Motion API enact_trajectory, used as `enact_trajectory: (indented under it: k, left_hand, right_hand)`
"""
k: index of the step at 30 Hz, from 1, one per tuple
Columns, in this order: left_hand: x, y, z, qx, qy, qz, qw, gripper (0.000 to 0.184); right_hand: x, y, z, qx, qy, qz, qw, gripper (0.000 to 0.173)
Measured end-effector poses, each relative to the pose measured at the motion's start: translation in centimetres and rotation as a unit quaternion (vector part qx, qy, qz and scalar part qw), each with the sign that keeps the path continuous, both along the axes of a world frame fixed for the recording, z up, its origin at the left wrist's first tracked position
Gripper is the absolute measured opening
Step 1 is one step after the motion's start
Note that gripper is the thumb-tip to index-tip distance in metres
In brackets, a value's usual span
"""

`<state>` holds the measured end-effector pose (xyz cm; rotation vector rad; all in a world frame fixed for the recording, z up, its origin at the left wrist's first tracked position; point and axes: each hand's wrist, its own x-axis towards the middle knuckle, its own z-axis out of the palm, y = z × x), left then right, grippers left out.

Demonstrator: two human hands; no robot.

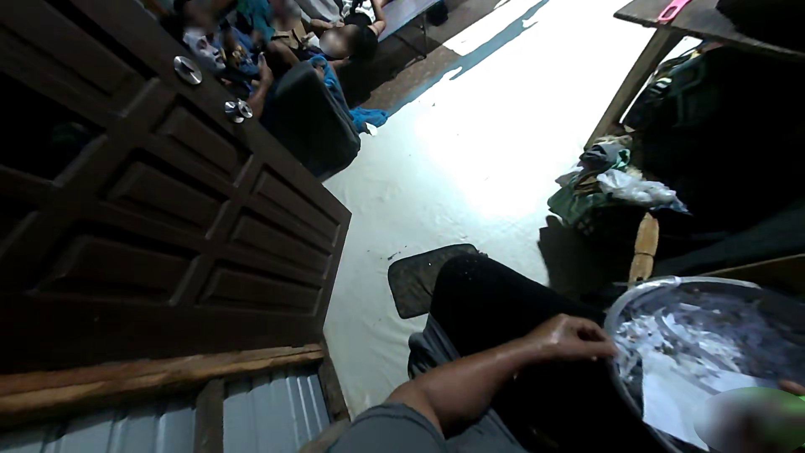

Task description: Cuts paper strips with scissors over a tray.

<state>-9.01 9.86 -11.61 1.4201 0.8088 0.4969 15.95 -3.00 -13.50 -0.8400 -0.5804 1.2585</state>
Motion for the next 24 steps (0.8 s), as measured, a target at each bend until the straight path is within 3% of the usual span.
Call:
enact_trajectory:
  k: [2, 4, 7, 10, 13, 18, 19, 24]
  left_hand:
    - [-1.8, 2.3, 1.8, 0.157, 0.096, 0.032, 0.982, 0.029]
    - [-4.7, 5.1, 4.1, 0.238, 0.241, 0.040, 0.940, 0.030]
    - [-8.7, 9.2, 6.3, 0.205, 0.386, 0.011, 0.899, 0.034]
    - [-11.2, 12.1, 6.0, 0.141, 0.476, 0.009, 0.868, 0.044]
    - [-11.0, 13.1, 5.6, 0.137, 0.507, -0.030, 0.850, 0.047]
    - [-9.8, 11.1, 5.6, 0.199, 0.505, -0.009, 0.840, 0.037]
    - [-9.9, 10.4, 5.5, 0.210, 0.501, -0.001, 0.839, 0.037]
    - [-9.7, 8.9, 5.1, 0.312, 0.481, 0.010, 0.819, 0.035]
  right_hand:
    - [0.6, 0.0, -0.7, 0.017, 0.029, 0.018, 0.999, 0.026]
    - [1.7, -0.4, -2.6, 0.056, 0.056, 0.027, 0.996, 0.027]
    - [2.7, -0.6, -4.5, 0.104, 0.111, 0.034, 0.988, 0.031]
    - [2.9, -0.7, -5.2, 0.112, 0.117, 0.020, 0.987, 0.032]
    - [3.1, -0.6, -5.5, 0.115, 0.100, 0.017, 0.988, 0.031]
    - [1.4, -0.1, -0.9, 0.045, 0.041, 0.008, 0.998, 0.024]
    - [1.0, 0.1, -0.3, 0.033, 0.069, 0.006, 0.997, 0.026]
    - [1.3, 0.6, -1.3, 0.051, 0.070, 0.056, 0.995, 0.031]
